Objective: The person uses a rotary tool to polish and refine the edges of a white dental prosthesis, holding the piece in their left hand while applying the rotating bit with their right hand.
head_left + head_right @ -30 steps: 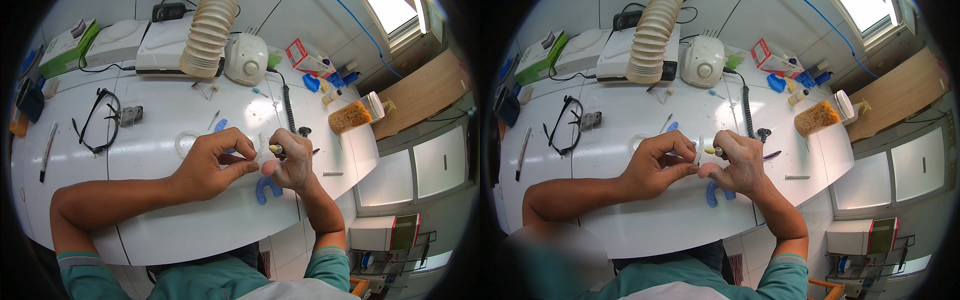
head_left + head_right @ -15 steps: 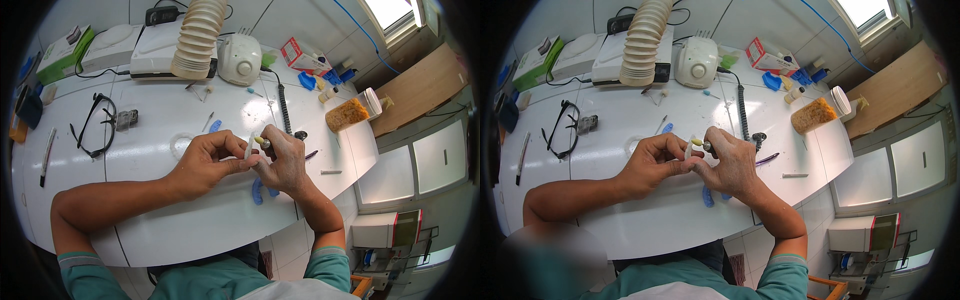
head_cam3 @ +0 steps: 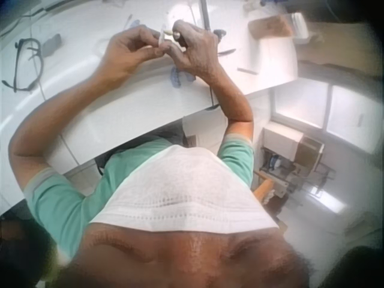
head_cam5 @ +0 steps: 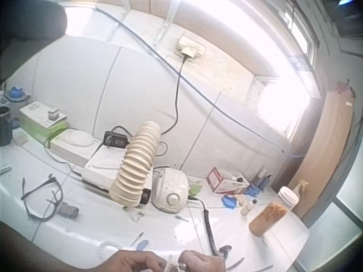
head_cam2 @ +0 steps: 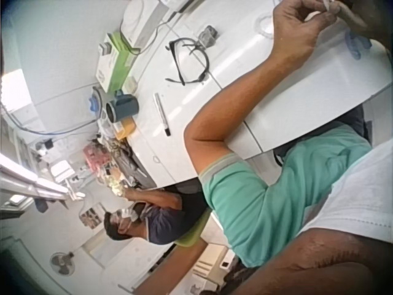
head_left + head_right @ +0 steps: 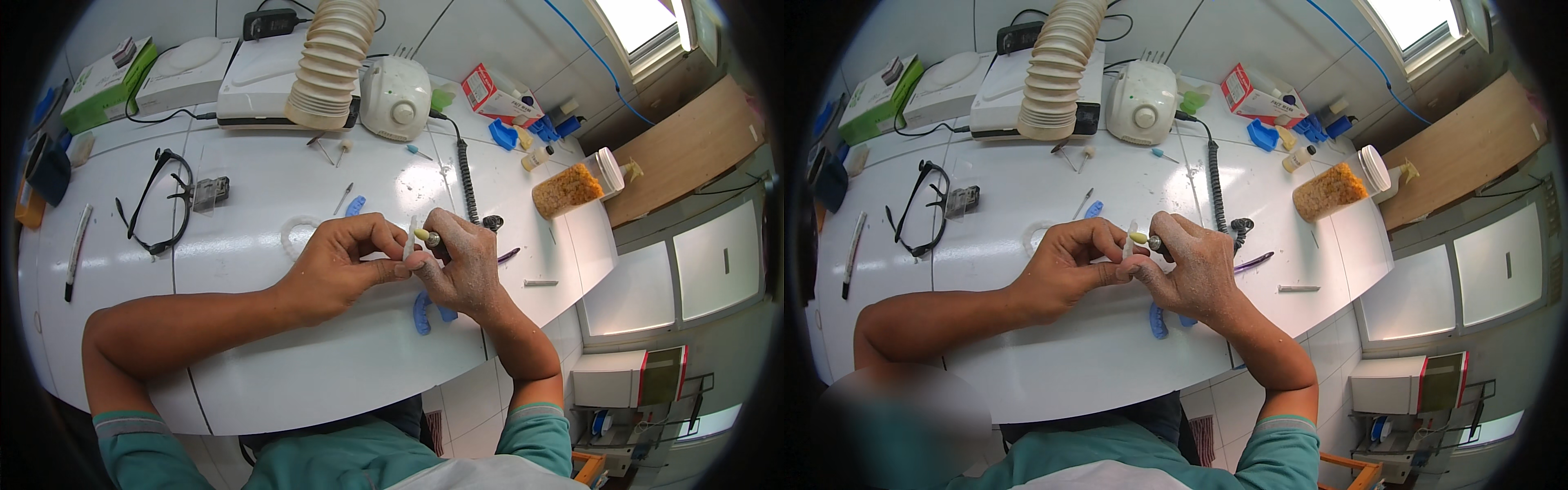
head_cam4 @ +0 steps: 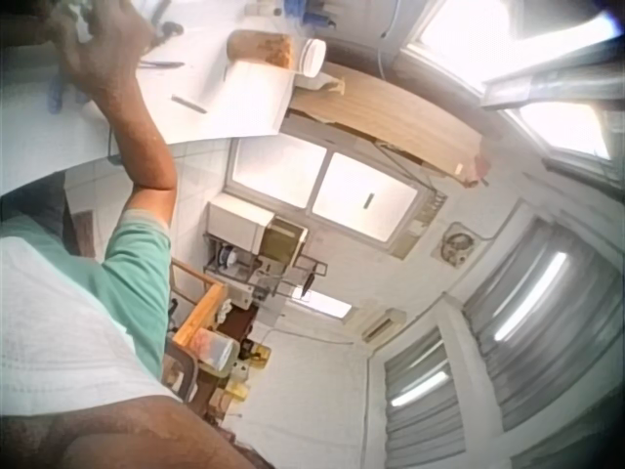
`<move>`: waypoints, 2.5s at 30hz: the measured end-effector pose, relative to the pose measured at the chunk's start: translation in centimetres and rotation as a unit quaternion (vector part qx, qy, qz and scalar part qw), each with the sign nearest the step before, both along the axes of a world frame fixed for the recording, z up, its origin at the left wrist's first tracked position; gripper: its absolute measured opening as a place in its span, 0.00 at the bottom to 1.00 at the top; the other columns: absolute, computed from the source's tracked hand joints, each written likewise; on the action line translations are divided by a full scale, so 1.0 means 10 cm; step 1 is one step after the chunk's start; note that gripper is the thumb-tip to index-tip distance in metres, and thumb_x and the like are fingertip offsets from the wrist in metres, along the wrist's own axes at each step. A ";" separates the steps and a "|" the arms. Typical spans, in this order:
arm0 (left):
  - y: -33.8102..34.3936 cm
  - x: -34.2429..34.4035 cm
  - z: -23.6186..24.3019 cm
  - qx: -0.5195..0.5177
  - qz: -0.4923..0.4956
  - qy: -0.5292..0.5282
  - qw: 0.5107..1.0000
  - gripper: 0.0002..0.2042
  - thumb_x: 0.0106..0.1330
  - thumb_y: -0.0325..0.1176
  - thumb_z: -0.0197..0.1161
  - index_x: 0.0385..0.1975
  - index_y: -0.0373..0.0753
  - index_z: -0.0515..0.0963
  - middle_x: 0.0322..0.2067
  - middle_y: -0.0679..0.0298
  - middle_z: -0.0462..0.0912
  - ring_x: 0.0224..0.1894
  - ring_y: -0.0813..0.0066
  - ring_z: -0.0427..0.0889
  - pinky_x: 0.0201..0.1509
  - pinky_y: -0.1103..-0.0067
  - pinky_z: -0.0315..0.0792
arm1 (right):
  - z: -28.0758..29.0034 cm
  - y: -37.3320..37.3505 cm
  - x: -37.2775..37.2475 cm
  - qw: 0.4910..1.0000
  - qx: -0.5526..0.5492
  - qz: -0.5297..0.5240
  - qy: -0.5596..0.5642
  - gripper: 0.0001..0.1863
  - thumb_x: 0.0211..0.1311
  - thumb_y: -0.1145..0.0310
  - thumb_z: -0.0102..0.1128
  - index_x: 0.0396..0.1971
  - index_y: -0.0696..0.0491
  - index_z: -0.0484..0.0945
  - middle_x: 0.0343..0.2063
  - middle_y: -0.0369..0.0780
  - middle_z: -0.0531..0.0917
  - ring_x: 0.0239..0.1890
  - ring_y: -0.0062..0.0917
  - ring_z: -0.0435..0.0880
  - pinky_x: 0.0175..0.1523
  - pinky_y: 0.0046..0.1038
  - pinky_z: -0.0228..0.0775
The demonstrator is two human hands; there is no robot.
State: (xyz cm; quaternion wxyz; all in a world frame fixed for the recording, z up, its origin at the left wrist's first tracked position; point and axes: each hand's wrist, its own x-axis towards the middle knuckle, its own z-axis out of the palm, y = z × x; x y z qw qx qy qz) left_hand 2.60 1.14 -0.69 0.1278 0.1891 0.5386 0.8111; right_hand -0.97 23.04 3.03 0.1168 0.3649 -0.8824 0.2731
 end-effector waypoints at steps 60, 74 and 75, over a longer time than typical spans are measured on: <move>0.02 -0.03 0.03 -0.143 0.152 0.277 0.938 0.10 0.59 0.15 0.71 0.32 0.36 0.77 0.39 0.59 0.85 0.43 0.62 0.83 0.48 0.70 0.75 | 0.35 -0.01 0.17 0.990 -0.090 0.059 -0.086 0.03 0.62 0.81 0.61 0.34 0.59 0.80 0.16 0.35 0.81 0.16 0.17 0.82 0.25 0.22 0.72; 0.01 -0.03 0.04 -0.176 0.148 0.314 0.921 0.10 0.59 0.16 0.72 0.32 0.36 0.77 0.40 0.60 0.85 0.45 0.66 0.82 0.47 0.70 0.77 | 0.26 -0.01 0.16 0.989 -0.103 0.040 -0.100 0.04 0.57 0.81 0.64 0.32 0.58 0.80 0.15 0.33 0.80 0.16 0.14 0.79 0.23 0.21 0.69; 0.01 -0.04 0.03 -0.173 0.144 0.312 0.923 0.10 0.59 0.16 0.72 0.32 0.36 0.77 0.40 0.60 0.85 0.45 0.65 0.83 0.47 0.70 0.77 | 0.26 -0.01 0.15 0.990 -0.100 0.041 -0.094 0.04 0.57 0.81 0.64 0.32 0.58 0.80 0.16 0.33 0.80 0.16 0.14 0.79 0.23 0.21 0.70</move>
